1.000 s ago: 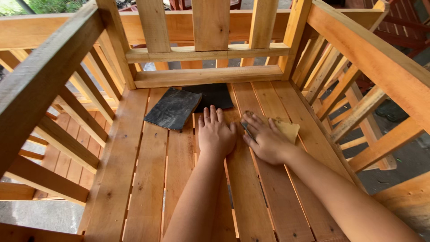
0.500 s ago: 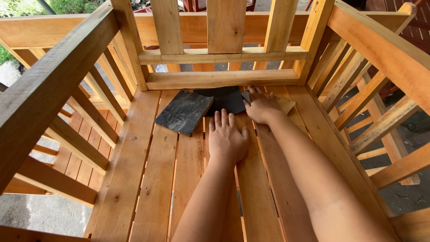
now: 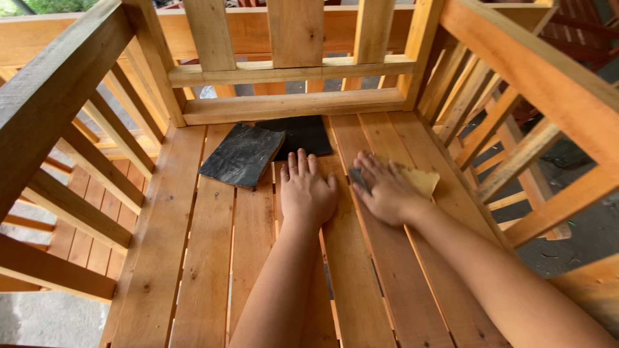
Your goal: The person sands the slatted seat of a wooden chair, rubbing sandpaper and a dark abrasive pad back and forth across the wood planks by hand. They reposition the abrasive sheets, pick up and turn over a sanding pad, and continue sanding different areas of the seat surface.
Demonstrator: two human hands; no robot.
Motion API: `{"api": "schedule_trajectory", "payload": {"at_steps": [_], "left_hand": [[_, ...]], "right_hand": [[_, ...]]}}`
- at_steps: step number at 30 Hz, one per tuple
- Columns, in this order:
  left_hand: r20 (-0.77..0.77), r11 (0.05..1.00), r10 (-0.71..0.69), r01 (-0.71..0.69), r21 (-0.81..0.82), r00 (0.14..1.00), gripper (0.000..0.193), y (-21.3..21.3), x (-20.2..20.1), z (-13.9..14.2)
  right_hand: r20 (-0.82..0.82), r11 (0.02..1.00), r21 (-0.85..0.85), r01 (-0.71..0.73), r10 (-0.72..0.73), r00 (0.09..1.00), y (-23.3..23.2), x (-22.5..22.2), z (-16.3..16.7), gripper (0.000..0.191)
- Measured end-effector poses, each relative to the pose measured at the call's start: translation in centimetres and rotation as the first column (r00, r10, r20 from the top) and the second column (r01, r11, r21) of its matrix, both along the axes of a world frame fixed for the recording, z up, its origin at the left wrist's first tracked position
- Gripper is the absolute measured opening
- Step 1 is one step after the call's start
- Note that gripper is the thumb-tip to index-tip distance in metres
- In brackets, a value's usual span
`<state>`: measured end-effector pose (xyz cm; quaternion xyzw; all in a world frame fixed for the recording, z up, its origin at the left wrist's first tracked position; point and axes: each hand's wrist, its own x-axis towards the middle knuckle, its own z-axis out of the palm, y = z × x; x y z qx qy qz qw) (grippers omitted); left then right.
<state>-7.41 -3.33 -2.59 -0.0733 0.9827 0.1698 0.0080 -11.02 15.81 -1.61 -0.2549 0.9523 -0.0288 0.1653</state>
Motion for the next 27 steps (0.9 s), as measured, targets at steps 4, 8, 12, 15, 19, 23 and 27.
{"api": "schedule_trajectory", "payload": {"at_steps": [4, 8, 12, 15, 19, 23, 27], "left_hand": [[0.037, 1.000, 0.002, -0.002, 0.006, 0.999, 0.072, -0.1, -0.1, 0.2], [0.049, 1.000, 0.004, -0.005, 0.012, 0.999, 0.072, -0.4, -0.3, 0.4], [0.053, 1.000, -0.016, 0.015, 0.005, 0.998, 0.073, -0.5, -0.3, 0.6], [0.053, 1.000, -0.017, 0.017, -0.004, 0.998, 0.073, -0.3, -0.2, 0.6], [0.030, 1.000, -0.005, 0.006, -0.001, 1.000, 0.072, 0.1, 0.2, 0.5], [0.043, 1.000, -0.003, 0.003, 0.007, 0.999, 0.072, 0.1, 0.1, 0.6], [0.079, 0.999, -0.031, 0.034, -0.034, 0.996, 0.072, -0.1, -0.1, 0.7]], "right_hand": [[0.033, 0.993, -0.011, 0.119, -0.119, 0.992, -2.9, -7.5, -2.5, 0.068], [-0.018, 0.984, -0.024, 0.176, -0.176, 0.984, -5.6, -12.6, -4.0, 0.072], [-0.023, 0.991, -0.031, 0.130, -0.131, 0.991, -4.3, -9.3, -3.1, 0.071], [0.008, 0.997, -0.076, 0.025, -0.025, 1.000, -1.4, -3.5, -1.2, 0.074], [0.121, 0.992, -0.122, 0.022, -0.007, 0.993, 1.6, 2.1, 1.2, 0.071], [0.027, 0.998, -0.054, -0.016, 0.017, 0.999, 0.0, -0.1, 0.6, 0.069], [0.059, 0.996, -0.049, 0.073, -0.070, 0.996, -3.0, -6.9, -1.7, 0.067]]}}
